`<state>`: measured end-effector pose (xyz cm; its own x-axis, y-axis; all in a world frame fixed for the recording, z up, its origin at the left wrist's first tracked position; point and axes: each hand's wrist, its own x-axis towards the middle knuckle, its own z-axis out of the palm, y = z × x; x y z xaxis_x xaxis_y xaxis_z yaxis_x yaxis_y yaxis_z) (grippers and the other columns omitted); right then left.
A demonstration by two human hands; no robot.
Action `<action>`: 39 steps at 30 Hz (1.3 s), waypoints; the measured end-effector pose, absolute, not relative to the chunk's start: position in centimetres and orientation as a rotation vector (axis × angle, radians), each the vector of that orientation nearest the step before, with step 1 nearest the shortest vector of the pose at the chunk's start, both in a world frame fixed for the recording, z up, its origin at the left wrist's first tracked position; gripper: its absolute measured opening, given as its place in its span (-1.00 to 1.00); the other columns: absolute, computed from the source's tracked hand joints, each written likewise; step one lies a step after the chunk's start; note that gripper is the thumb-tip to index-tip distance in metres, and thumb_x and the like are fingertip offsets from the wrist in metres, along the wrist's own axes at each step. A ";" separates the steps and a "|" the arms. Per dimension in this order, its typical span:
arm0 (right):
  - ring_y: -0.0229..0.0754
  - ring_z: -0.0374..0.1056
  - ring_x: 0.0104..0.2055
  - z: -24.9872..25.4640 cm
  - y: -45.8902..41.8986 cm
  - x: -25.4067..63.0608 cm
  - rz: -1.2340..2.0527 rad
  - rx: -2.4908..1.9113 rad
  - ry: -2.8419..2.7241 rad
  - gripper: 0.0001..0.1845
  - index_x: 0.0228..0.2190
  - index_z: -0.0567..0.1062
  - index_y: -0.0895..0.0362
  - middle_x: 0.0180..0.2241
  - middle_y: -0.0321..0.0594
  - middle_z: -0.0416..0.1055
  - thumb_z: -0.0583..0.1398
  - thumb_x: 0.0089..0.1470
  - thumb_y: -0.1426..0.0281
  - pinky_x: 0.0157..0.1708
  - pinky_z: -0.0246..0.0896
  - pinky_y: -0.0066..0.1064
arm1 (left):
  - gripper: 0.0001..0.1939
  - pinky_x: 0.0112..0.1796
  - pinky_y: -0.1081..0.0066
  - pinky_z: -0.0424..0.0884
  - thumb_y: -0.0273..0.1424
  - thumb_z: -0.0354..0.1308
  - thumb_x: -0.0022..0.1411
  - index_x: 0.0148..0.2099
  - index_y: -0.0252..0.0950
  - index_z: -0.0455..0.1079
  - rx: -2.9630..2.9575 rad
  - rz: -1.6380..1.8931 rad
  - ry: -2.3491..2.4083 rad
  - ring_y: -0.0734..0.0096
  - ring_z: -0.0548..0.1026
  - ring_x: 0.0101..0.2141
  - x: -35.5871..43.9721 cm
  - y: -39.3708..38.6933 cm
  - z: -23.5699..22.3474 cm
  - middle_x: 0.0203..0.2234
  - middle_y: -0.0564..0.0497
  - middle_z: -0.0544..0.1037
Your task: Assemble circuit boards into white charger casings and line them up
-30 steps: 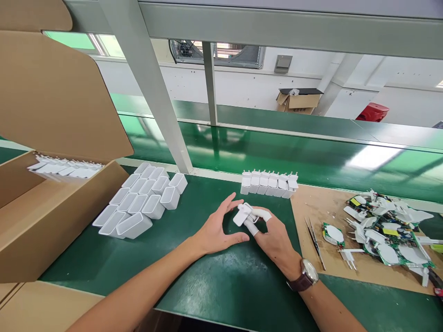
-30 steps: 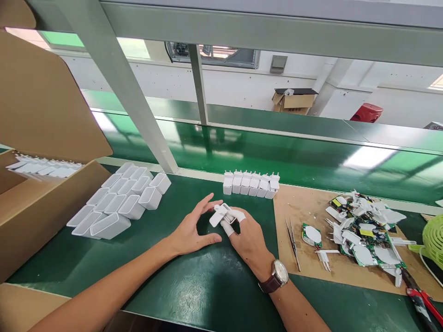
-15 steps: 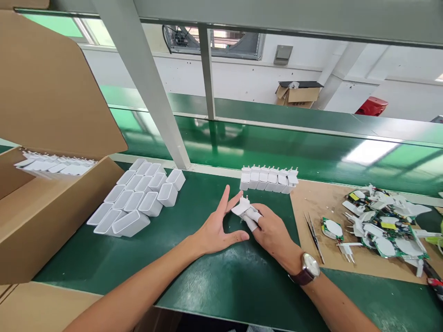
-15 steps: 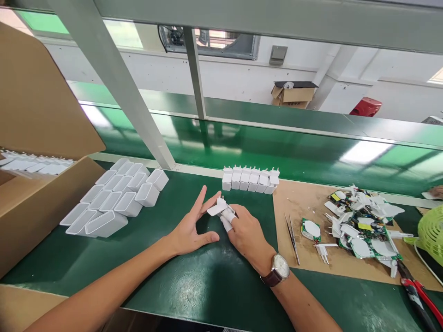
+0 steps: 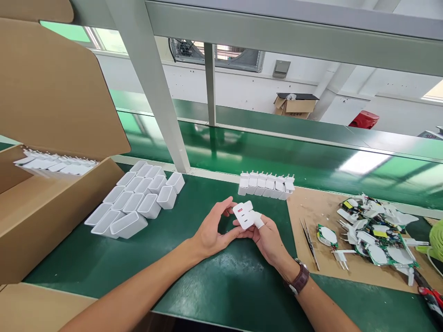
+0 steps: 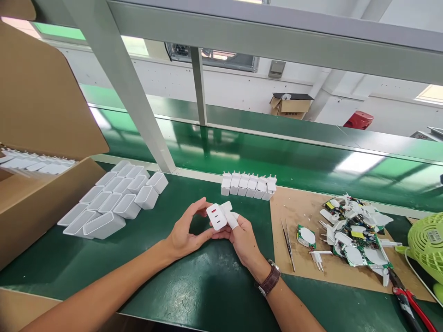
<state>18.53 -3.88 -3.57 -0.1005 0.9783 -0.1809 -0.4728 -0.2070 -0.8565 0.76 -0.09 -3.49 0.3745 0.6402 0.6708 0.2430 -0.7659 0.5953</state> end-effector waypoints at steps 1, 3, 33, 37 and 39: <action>-0.03 0.56 -0.33 -3.5 -3.9 18.5 1.592 -0.936 -0.756 -0.50 -0.21 0.61 0.18 -0.32 -0.10 0.63 0.37 0.05 0.00 -0.23 0.55 -0.07 | -0.19 -0.05 0.19 0.57 -0.33 0.30 0.33 0.47 -0.16 -0.03 2.246 1.364 0.763 0.25 0.55 -0.11 0.7 -0.1 -3.4 0.01 -0.14 0.53; -0.02 0.57 -0.32 -3.5 -3.9 18.5 1.593 -0.934 -0.748 -0.50 -0.22 0.62 0.18 -0.33 -0.09 0.63 0.38 0.05 0.00 -0.23 0.55 -0.07 | -0.19 -0.05 0.18 0.57 -0.32 0.30 0.33 0.47 -0.16 -0.03 2.253 1.368 0.761 0.24 0.55 -0.11 0.7 -0.1 -3.3 0.01 -0.15 0.53; -0.08 0.38 -0.16 -6.0 -3.0 20.6 1.192 -1.227 -1.508 -0.01 0.30 0.21 0.09 -0.08 -0.15 0.45 0.46 -0.08 0.27 -0.05 0.37 -0.12 | -0.60 0.21 -0.14 0.39 -0.43 0.32 0.29 0.16 -0.08 0.52 2.226 0.787 0.416 -0.01 0.36 0.29 -0.5 1.7 -1.4 0.21 -0.15 0.50; -0.08 0.38 -0.15 -6.5 -2.8 20.2 1.096 -1.166 -1.556 0.01 0.30 0.19 0.12 -0.03 -0.10 0.43 0.46 -0.10 0.28 -0.05 0.36 -0.11 | -0.64 0.06 0.04 0.56 -0.50 0.29 0.26 0.09 -0.16 0.53 2.266 1.003 0.458 0.12 0.55 0.08 0.2 1.2 -1.6 0.09 -0.18 0.56; -0.08 0.38 -0.14 -6.5 -2.7 20.2 1.081 -1.151 -1.566 -0.01 0.31 0.18 0.13 -0.01 -0.09 0.41 0.44 -0.07 0.29 -0.06 0.36 -0.12 | -0.64 -0.02 0.13 0.60 -0.55 0.24 0.25 0.07 -0.20 0.50 2.337 1.076 0.476 0.18 0.57 0.02 0.5 0.8 -1.7 0.08 -0.20 0.53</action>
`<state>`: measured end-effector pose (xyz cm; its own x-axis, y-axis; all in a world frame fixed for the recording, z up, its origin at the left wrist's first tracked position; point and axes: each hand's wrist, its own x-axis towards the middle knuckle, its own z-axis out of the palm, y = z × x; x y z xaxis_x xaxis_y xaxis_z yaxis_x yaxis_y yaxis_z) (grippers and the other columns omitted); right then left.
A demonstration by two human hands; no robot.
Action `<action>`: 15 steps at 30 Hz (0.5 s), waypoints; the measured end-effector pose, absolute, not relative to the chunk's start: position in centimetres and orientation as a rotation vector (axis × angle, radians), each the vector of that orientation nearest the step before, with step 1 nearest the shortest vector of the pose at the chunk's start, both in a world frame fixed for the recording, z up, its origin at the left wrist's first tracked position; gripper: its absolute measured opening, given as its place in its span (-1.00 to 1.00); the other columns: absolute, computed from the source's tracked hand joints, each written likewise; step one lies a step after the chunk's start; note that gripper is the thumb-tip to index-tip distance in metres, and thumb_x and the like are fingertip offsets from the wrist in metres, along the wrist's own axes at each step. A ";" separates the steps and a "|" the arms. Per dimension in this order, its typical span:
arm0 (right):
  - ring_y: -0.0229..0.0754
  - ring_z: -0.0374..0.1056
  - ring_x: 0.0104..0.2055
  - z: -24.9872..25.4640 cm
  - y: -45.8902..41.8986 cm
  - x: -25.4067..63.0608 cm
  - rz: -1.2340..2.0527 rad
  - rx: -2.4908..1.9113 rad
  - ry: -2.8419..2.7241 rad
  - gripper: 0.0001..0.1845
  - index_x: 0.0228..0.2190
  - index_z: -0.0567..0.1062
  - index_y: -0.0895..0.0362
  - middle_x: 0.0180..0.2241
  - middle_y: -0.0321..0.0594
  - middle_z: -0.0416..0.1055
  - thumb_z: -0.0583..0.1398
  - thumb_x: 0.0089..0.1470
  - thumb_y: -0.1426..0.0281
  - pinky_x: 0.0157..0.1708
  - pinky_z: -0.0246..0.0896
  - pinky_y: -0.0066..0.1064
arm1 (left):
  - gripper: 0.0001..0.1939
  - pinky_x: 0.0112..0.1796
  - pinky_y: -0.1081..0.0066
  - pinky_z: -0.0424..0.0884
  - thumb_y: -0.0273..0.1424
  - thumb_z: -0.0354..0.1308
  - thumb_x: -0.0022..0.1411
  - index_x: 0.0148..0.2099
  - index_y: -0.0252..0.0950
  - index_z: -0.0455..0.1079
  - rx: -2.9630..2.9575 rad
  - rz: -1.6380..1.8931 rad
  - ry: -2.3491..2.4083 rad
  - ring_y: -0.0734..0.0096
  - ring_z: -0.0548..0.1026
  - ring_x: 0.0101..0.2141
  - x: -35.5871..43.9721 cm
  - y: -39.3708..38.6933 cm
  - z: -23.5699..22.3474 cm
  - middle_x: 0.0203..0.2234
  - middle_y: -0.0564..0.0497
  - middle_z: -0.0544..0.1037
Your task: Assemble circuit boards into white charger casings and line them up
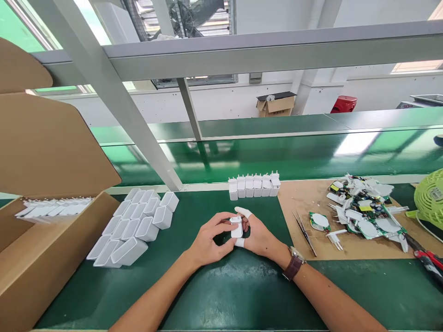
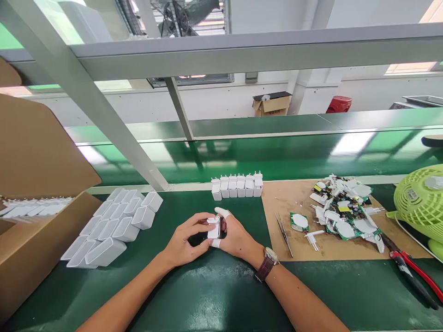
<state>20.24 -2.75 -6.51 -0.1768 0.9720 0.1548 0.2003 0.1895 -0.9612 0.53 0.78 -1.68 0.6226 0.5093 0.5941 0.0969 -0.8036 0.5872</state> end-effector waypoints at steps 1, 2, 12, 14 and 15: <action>-0.08 0.38 -0.13 -6.5 -2.7 20.3 1.079 -1.154 -1.569 -0.02 0.32 0.18 0.14 -0.01 -0.09 0.41 0.43 -0.06 0.31 -0.05 0.36 -0.12 | -0.64 -0.05 0.16 0.61 -0.57 0.22 0.23 0.07 -0.21 0.49 2.376 1.101 0.480 0.20 0.58 0.00 0.7 0.6 -1.7 0.08 -0.20 0.52; -0.07 0.38 -0.12 -6.4 -2.7 20.3 1.078 -1.159 -1.572 -0.02 0.32 0.17 0.14 -0.01 -0.09 0.41 0.42 -0.06 0.33 -0.04 0.35 -0.12 | -0.63 -0.07 0.19 0.62 -0.58 0.21 0.22 0.06 -0.21 0.48 2.411 1.118 0.486 0.21 0.58 -0.01 0.8 0.4 -1.8 0.06 -0.21 0.51; -0.13 0.34 -0.21 -6.4 -2.6 20.4 1.035 -1.145 -1.628 -0.05 0.32 0.16 0.07 -0.09 -0.17 0.40 0.40 -0.03 0.37 -0.09 0.37 -0.13 | -0.86 0.02 0.17 0.57 -0.40 0.21 0.34 -0.05 -0.23 0.46 2.541 0.747 0.737 0.13 0.55 0.09 0.9 0.2 -0.4 0.16 -0.21 0.47; -0.14 0.32 -0.21 -6.9 -2.7 20.5 0.954 -1.165 -1.669 0.02 0.36 0.10 0.07 -0.04 -0.13 0.35 0.42 -0.02 0.35 -0.07 0.38 -0.10 | -0.86 0.02 0.19 0.56 -0.32 0.21 0.36 -0.06 -0.21 0.48 2.534 0.686 0.763 0.19 0.59 0.01 0.3 1.7 0.2 0.06 -0.15 0.56; -0.14 0.32 -0.20 -7.0 -2.8 20.6 0.915 -1.180 -1.691 0.03 0.37 0.06 0.06 -0.02 -0.12 0.32 0.41 0.00 0.35 -0.06 0.39 -0.09 | -0.84 0.03 0.18 0.55 -0.28 0.22 0.35 -0.08 -0.21 0.49 2.503 0.700 0.820 0.18 0.59 0.00 0.0 2.8 0.4 0.03 -0.13 0.58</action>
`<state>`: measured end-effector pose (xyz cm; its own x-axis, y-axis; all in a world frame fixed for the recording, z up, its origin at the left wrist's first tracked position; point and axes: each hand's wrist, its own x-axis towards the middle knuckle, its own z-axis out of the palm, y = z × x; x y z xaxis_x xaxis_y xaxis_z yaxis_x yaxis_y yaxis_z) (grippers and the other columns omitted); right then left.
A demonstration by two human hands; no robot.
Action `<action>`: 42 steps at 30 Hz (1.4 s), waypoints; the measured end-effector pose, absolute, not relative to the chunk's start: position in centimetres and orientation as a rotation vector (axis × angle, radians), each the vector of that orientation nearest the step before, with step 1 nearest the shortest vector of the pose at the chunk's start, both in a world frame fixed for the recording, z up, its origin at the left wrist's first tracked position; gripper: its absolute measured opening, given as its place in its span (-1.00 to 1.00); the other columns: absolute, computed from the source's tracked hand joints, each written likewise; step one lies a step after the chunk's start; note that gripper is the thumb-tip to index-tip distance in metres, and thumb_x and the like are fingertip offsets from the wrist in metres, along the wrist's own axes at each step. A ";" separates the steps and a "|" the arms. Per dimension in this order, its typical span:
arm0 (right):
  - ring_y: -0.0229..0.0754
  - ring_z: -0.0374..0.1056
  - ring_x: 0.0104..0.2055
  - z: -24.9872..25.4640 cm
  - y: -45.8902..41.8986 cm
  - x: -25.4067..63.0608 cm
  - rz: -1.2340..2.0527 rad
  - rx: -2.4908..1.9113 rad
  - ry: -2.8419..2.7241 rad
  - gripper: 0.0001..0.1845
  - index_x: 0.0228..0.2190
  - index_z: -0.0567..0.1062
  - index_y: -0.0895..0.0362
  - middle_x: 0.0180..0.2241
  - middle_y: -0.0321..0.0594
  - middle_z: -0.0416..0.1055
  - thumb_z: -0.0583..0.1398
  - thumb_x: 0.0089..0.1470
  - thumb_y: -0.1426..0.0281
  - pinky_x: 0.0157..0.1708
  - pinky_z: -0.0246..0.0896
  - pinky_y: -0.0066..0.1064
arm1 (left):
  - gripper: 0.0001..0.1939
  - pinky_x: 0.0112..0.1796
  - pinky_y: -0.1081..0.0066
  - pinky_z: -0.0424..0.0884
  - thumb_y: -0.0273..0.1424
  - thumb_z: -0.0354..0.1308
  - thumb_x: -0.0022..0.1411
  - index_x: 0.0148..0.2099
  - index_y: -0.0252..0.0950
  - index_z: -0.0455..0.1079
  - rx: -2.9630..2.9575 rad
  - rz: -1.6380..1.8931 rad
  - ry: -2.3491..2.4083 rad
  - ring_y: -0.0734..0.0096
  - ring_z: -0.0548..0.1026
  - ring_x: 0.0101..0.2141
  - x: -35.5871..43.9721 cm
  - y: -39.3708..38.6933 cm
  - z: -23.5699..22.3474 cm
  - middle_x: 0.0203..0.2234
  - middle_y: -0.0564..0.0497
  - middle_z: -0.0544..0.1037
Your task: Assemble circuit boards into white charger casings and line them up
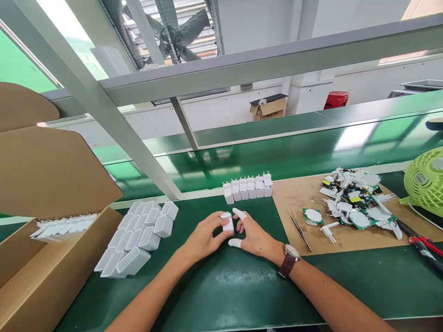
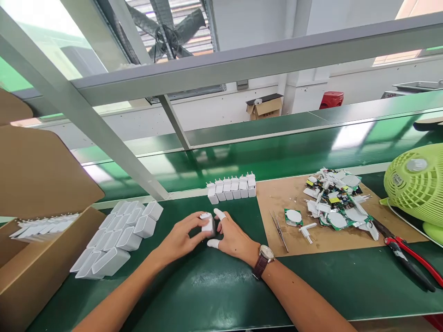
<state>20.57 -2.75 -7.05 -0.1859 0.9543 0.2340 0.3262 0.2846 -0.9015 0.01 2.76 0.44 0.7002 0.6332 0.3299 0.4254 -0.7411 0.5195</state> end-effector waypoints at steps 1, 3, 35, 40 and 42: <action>-0.14 0.31 -0.20 -7.2 -2.9 20.6 0.884 -1.194 -1.717 0.02 0.38 0.04 0.04 -0.01 -0.11 0.30 0.39 0.03 0.36 -0.05 0.39 -0.09 | -0.81 0.05 0.14 0.54 -0.23 0.22 0.33 -0.10 -0.21 0.51 2.450 0.727 0.902 0.15 0.58 0.01 -0.3 4.0 0.6 0.02 -0.12 0.59; -0.14 0.32 -0.18 -7.1 -3.2 20.8 0.854 -1.216 -1.778 -0.04 0.39 0.01 0.02 -0.02 -0.13 0.28 0.34 0.10 0.38 -0.03 0.39 -0.09 | -0.69 0.07 0.05 0.52 -0.11 0.23 0.27 -0.12 -0.23 0.52 2.309 0.778 1.081 0.06 0.57 0.02 -0.7 6.8 0.8 -0.01 -0.13 0.61; -0.09 0.38 -0.22 -7.6 -3.5 21.0 0.693 -1.189 -1.824 -0.46 0.29 0.23 0.07 -0.11 -0.11 0.37 0.05 0.30 0.42 -0.07 0.41 -0.09 | -0.71 0.11 -0.20 0.36 -0.16 0.22 0.22 -0.36 -0.28 0.58 2.780 0.528 1.923 -0.27 0.41 0.14 -12.6 6.7 5.9 0.00 -0.29 0.57; -0.14 0.39 -0.20 -6.1 -3.7 21.0 0.713 -1.199 -1.856 -0.42 0.29 0.23 0.16 -0.08 -0.08 0.38 0.09 0.26 0.52 -0.01 0.39 -0.13 | -0.76 0.10 -0.30 0.30 -0.30 0.18 0.10 -0.54 -0.29 0.42 2.734 0.582 1.888 -0.43 0.35 0.17 -9.6 8.3 4.2 -0.03 -0.40 0.55; -0.15 0.41 -0.18 -4.7 -3.9 21.7 0.713 -1.243 -1.903 -0.39 0.29 0.23 0.17 -0.05 -0.06 0.39 0.14 0.24 0.50 -0.04 0.41 -0.20 | -0.77 0.13 -0.22 0.31 -0.30 0.12 0.12 -0.54 -0.28 0.36 2.738 0.656 1.784 -0.34 0.39 0.15 -7.2 8.3 3.7 0.00 -0.38 0.53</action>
<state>21.69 -3.91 -4.71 -0.2551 0.9253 0.2807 0.5132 0.3756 -0.7717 -7.25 8.32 3.69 0.3554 0.8341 0.4219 0.9088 -0.4140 0.0527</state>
